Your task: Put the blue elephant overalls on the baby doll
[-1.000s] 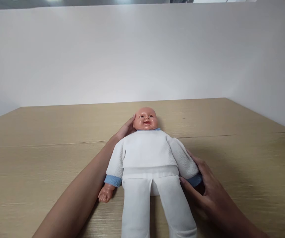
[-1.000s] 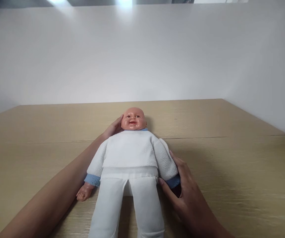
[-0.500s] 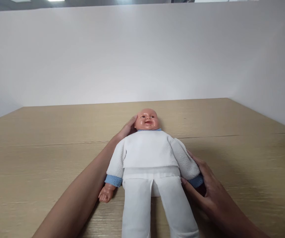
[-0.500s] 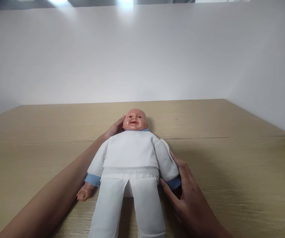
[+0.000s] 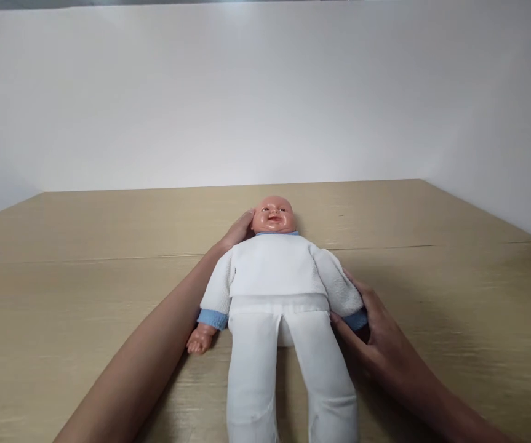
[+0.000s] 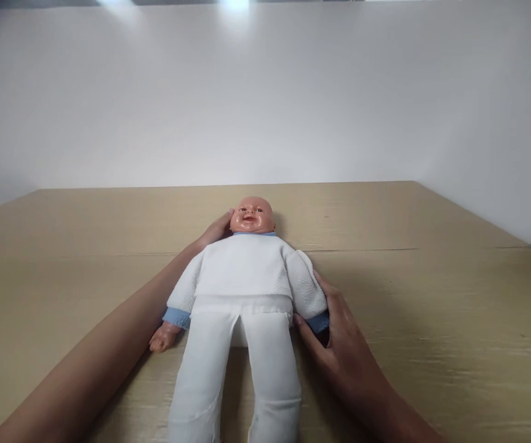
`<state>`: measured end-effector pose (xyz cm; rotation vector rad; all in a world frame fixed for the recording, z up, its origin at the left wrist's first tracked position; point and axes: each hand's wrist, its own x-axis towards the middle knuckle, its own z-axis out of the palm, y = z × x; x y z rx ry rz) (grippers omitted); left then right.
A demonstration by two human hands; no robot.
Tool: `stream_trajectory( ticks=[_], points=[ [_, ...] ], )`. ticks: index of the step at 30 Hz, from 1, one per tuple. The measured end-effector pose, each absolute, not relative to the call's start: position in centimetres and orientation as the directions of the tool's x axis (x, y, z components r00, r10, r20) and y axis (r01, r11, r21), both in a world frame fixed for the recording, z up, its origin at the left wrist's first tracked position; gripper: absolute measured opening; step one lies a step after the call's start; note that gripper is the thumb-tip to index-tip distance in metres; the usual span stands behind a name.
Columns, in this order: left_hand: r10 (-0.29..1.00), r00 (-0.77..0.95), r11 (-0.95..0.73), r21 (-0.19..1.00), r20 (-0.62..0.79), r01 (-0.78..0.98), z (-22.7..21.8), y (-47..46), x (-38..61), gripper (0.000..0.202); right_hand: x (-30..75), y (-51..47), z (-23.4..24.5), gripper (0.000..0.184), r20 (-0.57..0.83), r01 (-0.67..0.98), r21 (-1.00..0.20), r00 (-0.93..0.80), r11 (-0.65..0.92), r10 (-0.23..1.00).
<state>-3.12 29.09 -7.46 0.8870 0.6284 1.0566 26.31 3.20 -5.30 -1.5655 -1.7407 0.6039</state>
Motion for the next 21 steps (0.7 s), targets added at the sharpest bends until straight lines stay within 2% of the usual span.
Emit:
stream_trajectory(
  ticks=[4, 9, 12, 15, 17, 19, 21],
  points=[
    [0.970, 0.237, 0.054, 0.897, 0.058, -0.440, -7.6, 29.4, -3.7, 0.054, 26.2, 3.3, -5.2, 0.076, 0.239, 0.648, -0.733, -0.043, 0.209, 0.970],
    [0.987, 0.151, 0.011, 0.903, 0.060, -0.430, -7.5, 25.6, -6.7, 0.052, 26.3, 3.6, -6.1, 0.078, 0.317, 0.666, -0.695, -0.053, 0.270, 0.947],
    [0.995, 0.060, -0.051, 0.928, 0.079, -0.369, -7.8, 21.2, -8.7, 0.049, 27.3, 2.9, -6.6, 0.092, 0.316, 0.707, -0.655, -0.067, 0.269, 0.946],
    [0.990, -0.117, -0.110, 0.966, 0.085, -0.232, -6.5, 15.4, -9.9, 0.042, 28.8, -0.2, -5.7, 0.106, 0.252, 0.777, -0.584, -0.099, 0.234, 0.963],
    [0.967, -0.230, -0.116, 0.993, 0.109, -0.017, -4.1, 10.5, -9.9, 0.035, 29.9, -4.1, -4.6, 0.094, 0.265, 0.827, -0.523, -0.072, 0.206, 0.961],
    [0.905, -0.306, -0.200, 0.930, 0.296, 0.309, -1.3, 4.5, -9.0, 0.030, 31.2, -9.1, -4.0, 0.069, 0.395, 0.859, -0.466, -0.011, 0.211, 0.919],
    [0.803, -0.386, -0.276, 0.857, 0.454, 0.435, 0.6, -2.3, -7.3, 0.033, 32.5, -14.4, -4.9, 0.051, 0.577, 0.873, -0.437, 0.089, 0.216, 0.812]
  ],
)
